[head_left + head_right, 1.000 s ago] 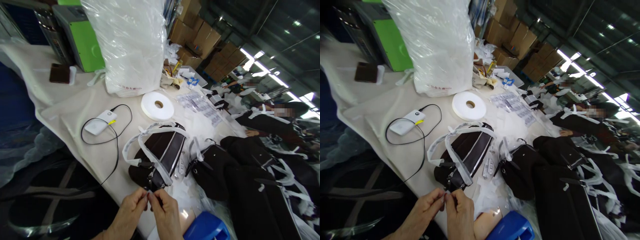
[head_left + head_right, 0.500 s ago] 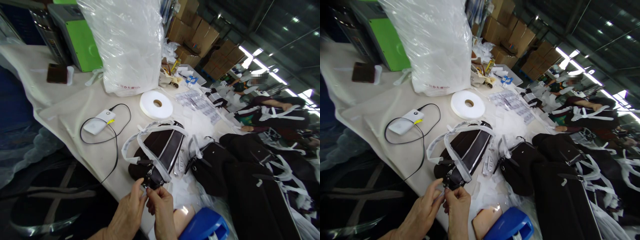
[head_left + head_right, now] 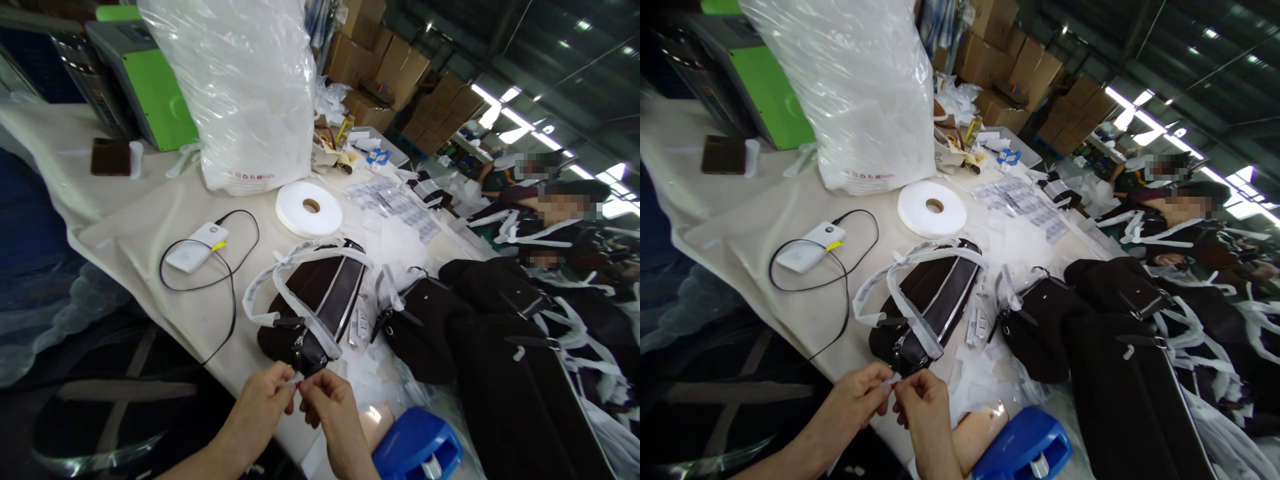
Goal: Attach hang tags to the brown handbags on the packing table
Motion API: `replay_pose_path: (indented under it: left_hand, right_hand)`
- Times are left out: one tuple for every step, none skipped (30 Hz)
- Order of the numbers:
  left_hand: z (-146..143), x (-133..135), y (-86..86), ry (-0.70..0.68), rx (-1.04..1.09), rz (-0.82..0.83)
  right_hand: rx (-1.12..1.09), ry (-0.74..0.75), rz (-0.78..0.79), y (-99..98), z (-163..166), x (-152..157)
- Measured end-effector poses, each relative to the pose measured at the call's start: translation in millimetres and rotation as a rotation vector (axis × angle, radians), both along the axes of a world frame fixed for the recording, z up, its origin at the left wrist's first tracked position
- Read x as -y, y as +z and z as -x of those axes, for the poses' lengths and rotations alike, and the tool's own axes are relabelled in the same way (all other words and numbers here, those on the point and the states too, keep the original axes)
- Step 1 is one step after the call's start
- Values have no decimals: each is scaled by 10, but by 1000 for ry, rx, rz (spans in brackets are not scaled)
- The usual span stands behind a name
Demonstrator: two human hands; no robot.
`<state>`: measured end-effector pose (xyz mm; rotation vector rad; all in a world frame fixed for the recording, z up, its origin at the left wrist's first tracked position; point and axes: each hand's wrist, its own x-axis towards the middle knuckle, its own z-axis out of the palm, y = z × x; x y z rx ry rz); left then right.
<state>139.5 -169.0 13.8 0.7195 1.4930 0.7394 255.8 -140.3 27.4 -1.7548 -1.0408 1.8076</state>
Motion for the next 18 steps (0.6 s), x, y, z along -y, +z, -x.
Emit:
replay_pose_path:
  left_hand:
    - [4,-37,49,34,102,55]
    - [7,-67,93,68,185,98]
    - [9,-91,131,99,242,133]
    - [12,-109,163,126,278,161]
    - [17,-122,188,147,300,186]
    - [24,-130,205,164,322,218]
    - [34,-134,215,176,347,254]
    - [47,-136,217,186,379,287]
    - [60,-137,212,197,414,316]
    - [75,-137,204,208,448,341]
    - [88,-138,194,219,483,367]
    - [99,-141,184,230,520,399]
    - [108,-144,178,246,555,439]
    - [111,-149,175,265,587,487]
    - [111,-154,176,288,614,538]
    - [106,-159,181,314,640,585]
    - [96,-163,189,340,663,625]
    - [82,-165,198,367,681,658]
  right_hand:
    - [14,35,-16,13,-31,1]
    - [35,69,-39,21,-61,7]
    - [61,102,-67,24,-87,18]
    - [92,129,-105,24,-109,33]
    - [127,153,-152,21,-126,53]
    - [166,169,-206,18,-137,75]
    - [203,177,-261,15,-145,97]
    - [234,179,-309,14,-148,120]
    - [256,177,-343,13,-148,142]
    - [269,175,-362,10,-146,161]
    - [273,170,-367,5,-143,178]
    - [271,162,-363,-6,-139,193]
    - [262,151,-356,-25,-134,207]
    - [243,134,-350,-52,-128,221]
    - [216,110,-347,-88,-118,235]
    - [180,75,-345,-132,-105,250]
    - [131,32,-341,-181,-86,266]
    - [74,-19,-336,-233,-63,283]
